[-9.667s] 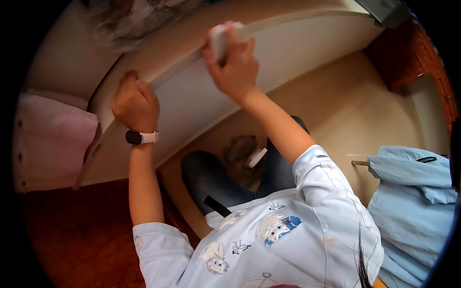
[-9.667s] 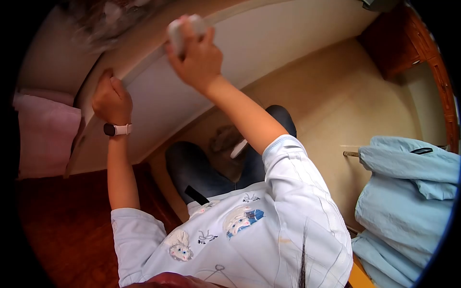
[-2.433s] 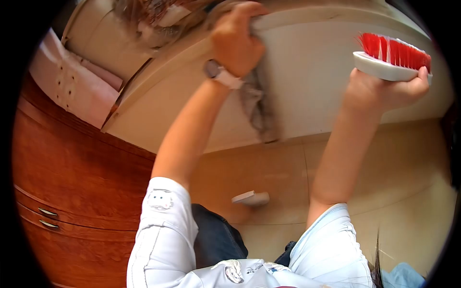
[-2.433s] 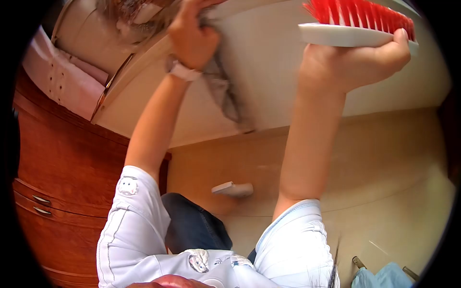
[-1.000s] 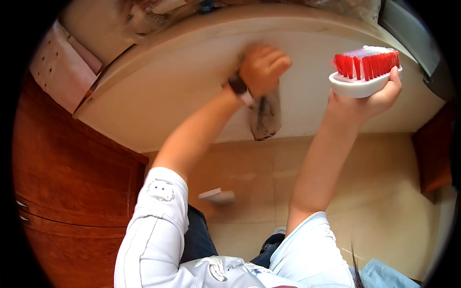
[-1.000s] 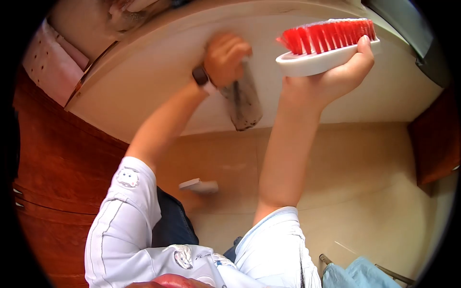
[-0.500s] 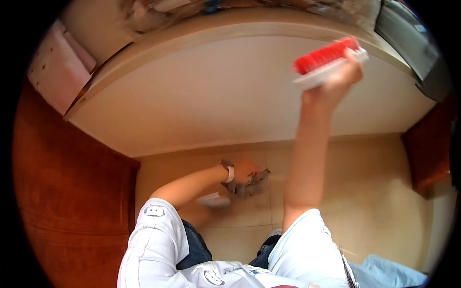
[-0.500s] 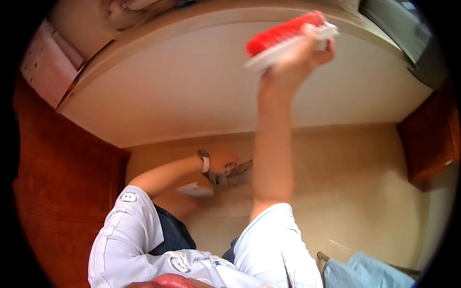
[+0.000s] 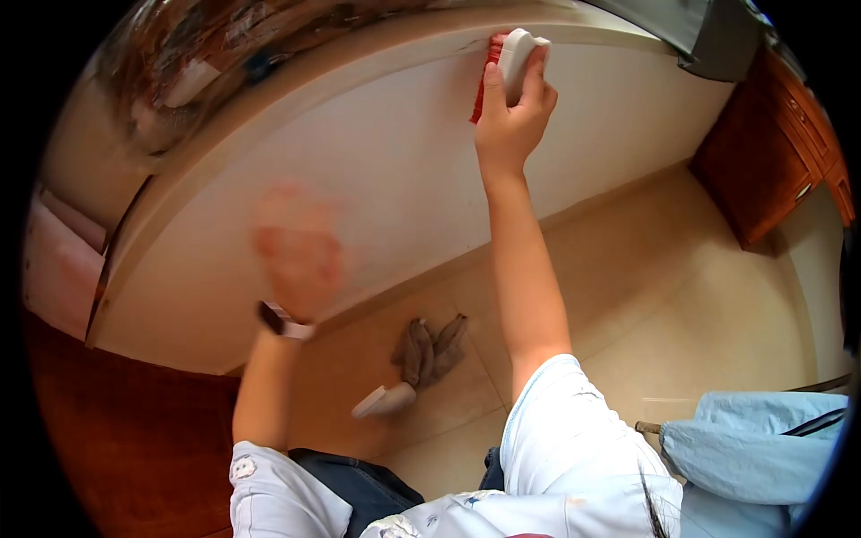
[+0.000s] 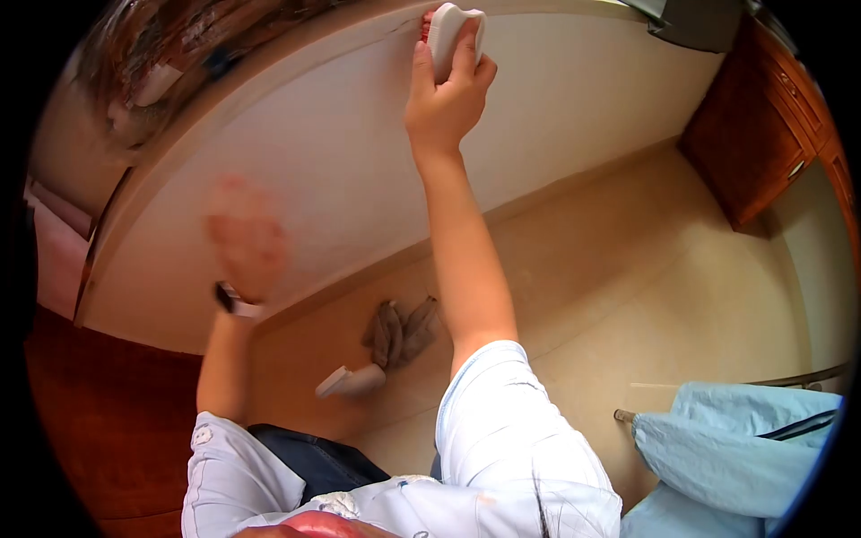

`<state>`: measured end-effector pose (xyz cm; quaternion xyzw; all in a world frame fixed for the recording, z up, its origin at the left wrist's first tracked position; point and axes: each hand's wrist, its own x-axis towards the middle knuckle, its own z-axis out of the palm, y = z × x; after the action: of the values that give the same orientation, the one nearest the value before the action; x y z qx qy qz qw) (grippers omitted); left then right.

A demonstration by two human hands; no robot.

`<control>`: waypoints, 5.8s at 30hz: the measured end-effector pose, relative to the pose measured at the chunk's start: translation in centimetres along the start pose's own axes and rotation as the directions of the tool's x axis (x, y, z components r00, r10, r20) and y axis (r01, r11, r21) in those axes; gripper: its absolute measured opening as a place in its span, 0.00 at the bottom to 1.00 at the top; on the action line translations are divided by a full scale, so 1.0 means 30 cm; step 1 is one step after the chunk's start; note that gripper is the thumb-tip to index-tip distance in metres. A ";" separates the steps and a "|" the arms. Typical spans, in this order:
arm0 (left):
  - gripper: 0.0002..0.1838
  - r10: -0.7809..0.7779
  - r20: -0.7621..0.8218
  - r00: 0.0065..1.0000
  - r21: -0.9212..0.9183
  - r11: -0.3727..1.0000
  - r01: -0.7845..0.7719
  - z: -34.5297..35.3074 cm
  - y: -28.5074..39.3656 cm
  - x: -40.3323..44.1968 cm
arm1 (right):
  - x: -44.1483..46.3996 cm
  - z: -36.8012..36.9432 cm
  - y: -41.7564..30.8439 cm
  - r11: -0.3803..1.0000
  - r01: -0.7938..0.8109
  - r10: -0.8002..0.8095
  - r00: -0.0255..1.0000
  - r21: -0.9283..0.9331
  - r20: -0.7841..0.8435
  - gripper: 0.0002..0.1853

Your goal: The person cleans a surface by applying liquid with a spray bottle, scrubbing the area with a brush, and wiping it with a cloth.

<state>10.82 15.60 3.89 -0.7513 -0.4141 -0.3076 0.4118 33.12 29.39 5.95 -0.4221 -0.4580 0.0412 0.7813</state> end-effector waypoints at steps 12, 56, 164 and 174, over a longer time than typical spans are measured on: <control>0.44 -0.537 -0.092 0.838 0.301 0.787 0.538 -0.093 -0.238 0.053 | 0.033 0.021 0.053 0.967 0.226 -0.211 0.969 -0.119 0.125 0.34; 0.48 -0.303 -0.034 0.952 0.098 0.947 0.305 -0.113 -0.284 0.007 | -0.033 0.006 0.031 0.853 0.417 -0.365 0.906 -0.312 0.215 0.31; 0.41 -0.331 -0.140 0.933 0.127 0.929 0.349 -0.066 -0.211 0.080 | 0.003 -0.015 0.007 0.853 0.497 -0.391 0.813 -0.163 0.432 0.38; 0.39 -0.109 0.342 0.933 -0.305 0.926 0.221 0.116 0.075 0.088 | 0.013 -0.030 -0.007 0.823 0.504 -0.354 0.816 -0.263 0.456 0.40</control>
<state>14.45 18.88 3.55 -0.8124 -0.4785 -0.2827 0.1763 33.95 28.87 6.18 -0.4288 -0.6870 -0.1441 0.5687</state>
